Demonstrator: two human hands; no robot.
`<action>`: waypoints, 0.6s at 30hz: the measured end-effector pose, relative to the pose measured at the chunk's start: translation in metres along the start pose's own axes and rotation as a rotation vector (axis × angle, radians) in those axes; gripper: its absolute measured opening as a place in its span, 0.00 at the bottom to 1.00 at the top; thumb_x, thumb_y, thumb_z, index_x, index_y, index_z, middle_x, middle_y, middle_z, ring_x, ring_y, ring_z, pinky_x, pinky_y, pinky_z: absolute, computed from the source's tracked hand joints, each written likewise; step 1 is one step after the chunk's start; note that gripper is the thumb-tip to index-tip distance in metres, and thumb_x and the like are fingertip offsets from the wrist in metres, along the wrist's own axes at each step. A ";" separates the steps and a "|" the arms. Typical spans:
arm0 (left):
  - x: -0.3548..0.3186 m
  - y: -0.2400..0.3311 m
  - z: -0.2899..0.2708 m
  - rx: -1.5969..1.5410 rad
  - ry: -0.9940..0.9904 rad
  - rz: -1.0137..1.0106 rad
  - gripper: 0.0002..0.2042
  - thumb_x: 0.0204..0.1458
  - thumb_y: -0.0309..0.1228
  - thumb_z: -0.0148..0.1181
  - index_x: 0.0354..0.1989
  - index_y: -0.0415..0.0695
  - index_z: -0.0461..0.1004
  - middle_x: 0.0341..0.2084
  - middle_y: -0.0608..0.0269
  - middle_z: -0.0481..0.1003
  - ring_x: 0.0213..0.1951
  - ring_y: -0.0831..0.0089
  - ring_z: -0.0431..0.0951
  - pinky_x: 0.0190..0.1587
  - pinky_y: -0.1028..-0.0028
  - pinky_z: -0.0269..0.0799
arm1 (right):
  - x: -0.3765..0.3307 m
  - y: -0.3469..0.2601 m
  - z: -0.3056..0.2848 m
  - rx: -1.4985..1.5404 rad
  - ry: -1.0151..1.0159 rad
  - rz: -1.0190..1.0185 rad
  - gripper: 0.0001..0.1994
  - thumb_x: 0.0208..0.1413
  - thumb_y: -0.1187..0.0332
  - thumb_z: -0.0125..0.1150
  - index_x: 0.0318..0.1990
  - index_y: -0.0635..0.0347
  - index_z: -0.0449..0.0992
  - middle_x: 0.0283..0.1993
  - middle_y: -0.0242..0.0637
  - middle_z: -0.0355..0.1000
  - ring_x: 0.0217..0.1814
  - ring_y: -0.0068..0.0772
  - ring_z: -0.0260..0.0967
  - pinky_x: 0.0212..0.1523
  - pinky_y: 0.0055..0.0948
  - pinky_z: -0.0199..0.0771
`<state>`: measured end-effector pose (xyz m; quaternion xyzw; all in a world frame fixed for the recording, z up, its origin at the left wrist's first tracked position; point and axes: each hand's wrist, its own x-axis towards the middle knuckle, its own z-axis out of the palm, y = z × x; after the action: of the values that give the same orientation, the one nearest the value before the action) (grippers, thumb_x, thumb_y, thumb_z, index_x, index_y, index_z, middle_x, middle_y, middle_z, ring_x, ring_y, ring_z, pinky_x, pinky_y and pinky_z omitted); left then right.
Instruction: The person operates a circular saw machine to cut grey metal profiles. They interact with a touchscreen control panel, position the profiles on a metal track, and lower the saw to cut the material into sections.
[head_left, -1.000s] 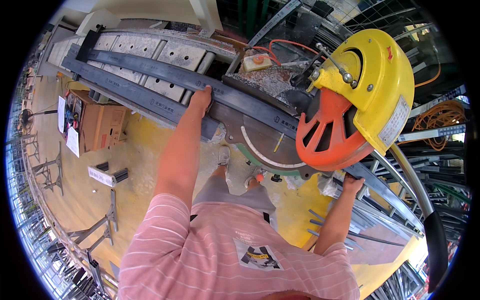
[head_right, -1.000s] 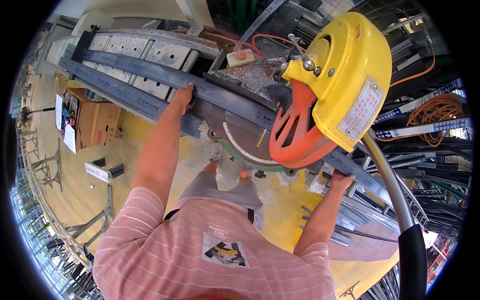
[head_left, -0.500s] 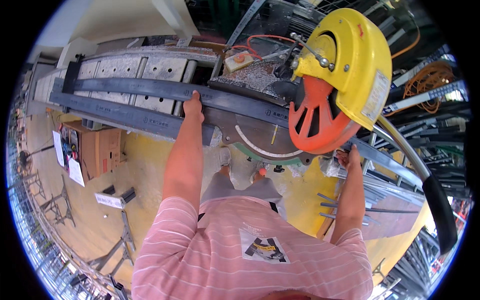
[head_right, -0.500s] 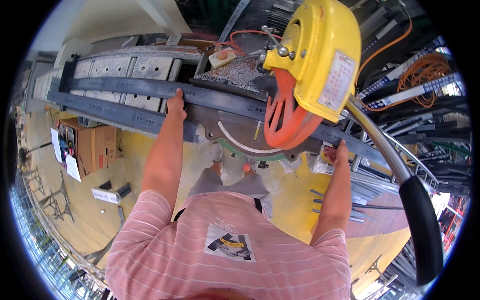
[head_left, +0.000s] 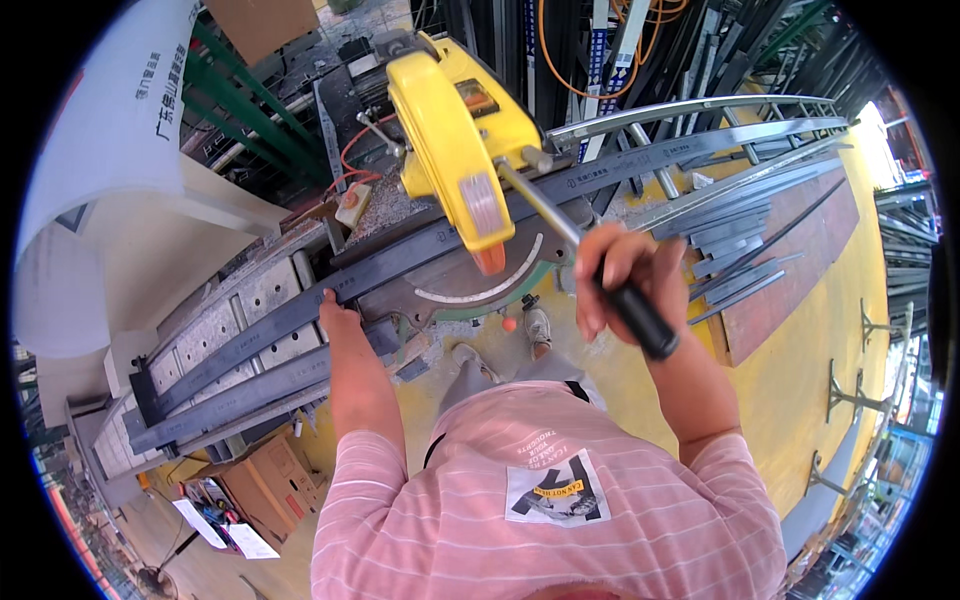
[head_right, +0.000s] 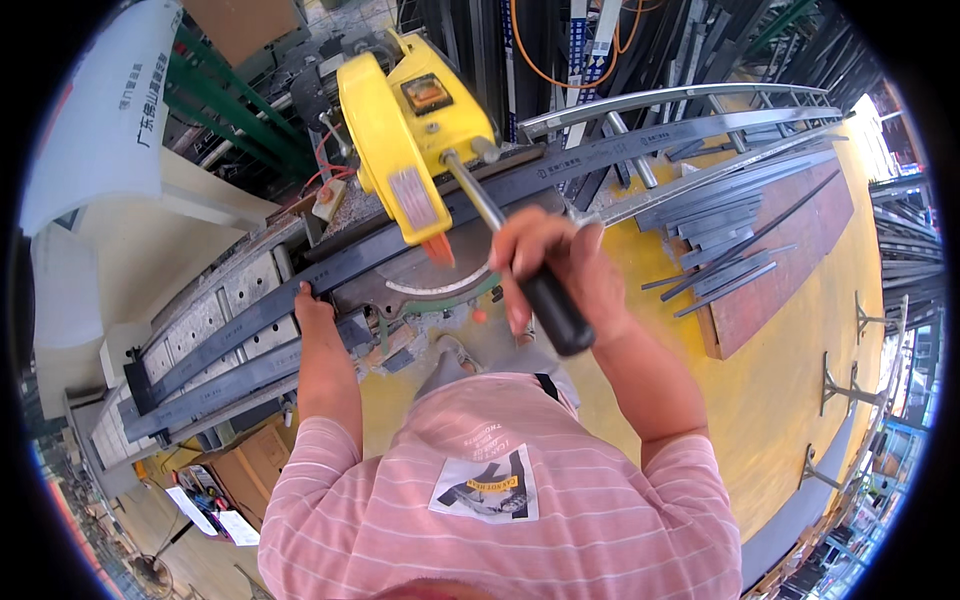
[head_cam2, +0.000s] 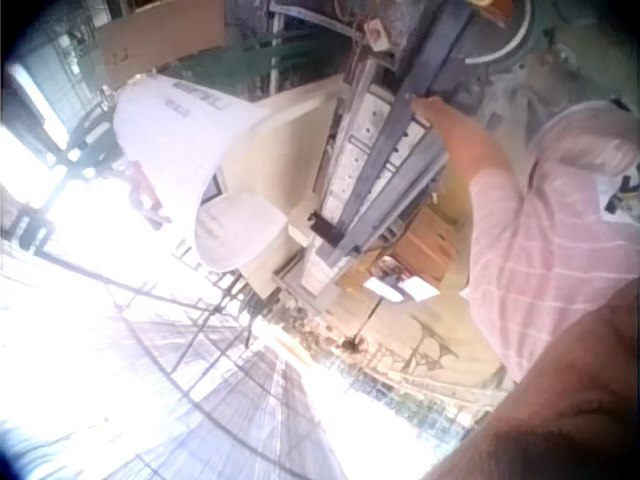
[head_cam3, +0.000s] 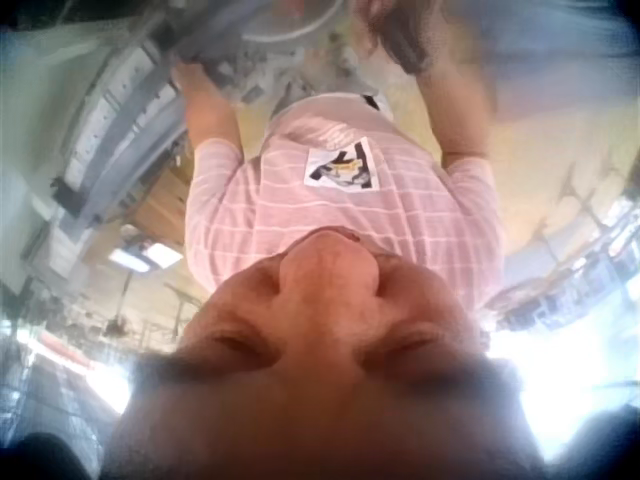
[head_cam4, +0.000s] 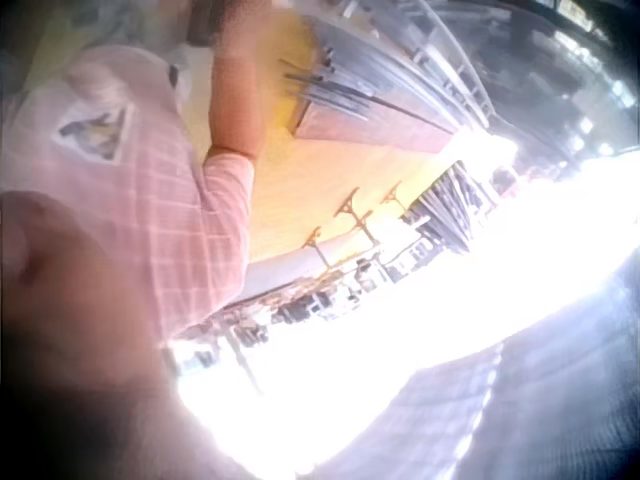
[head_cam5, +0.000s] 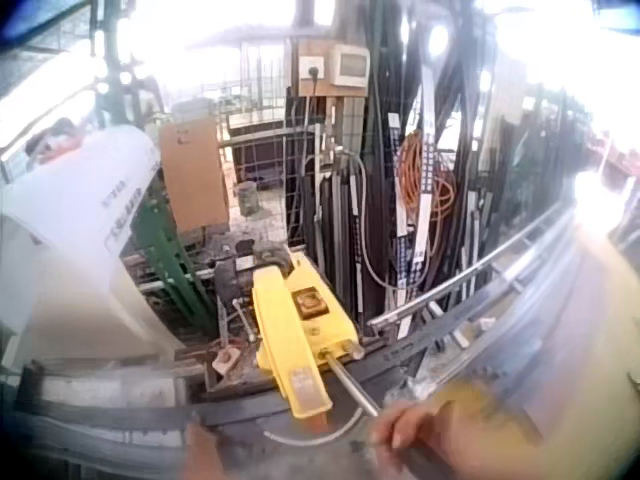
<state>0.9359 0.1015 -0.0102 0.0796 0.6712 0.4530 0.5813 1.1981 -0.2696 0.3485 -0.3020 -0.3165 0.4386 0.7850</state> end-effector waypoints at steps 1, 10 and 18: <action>0.007 0.001 -0.003 -0.032 -0.031 0.018 0.14 0.54 0.34 0.65 0.42 0.37 0.76 0.37 0.58 0.76 0.35 0.66 0.75 0.41 0.66 0.73 | -0.030 0.007 -0.003 -0.094 0.035 0.116 0.31 0.64 0.39 0.36 0.33 0.63 0.69 0.41 0.48 0.63 0.22 0.32 0.68 0.25 0.29 0.77; -0.025 0.003 0.007 0.031 -0.064 -0.075 0.16 0.57 0.38 0.60 0.46 0.39 0.76 0.47 0.57 0.76 0.47 0.62 0.75 0.57 0.63 0.66 | -0.113 0.076 -0.011 -1.063 0.347 0.486 0.14 0.58 0.62 0.61 0.29 0.65 0.73 0.27 0.44 0.65 0.27 0.44 0.63 0.31 0.36 0.65; 0.025 0.020 -0.011 0.019 -0.100 -0.116 0.17 0.57 0.40 0.59 0.47 0.40 0.75 0.51 0.56 0.74 0.52 0.62 0.73 0.62 0.63 0.60 | -0.135 0.118 -0.044 -1.010 0.279 0.414 0.12 0.56 0.66 0.61 0.28 0.65 0.72 0.28 0.42 0.66 0.29 0.42 0.65 0.33 0.35 0.66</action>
<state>0.9099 0.1236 -0.0148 0.0685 0.6490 0.4078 0.6386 1.1167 -0.3461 0.2017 -0.7513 -0.3147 0.3333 0.4748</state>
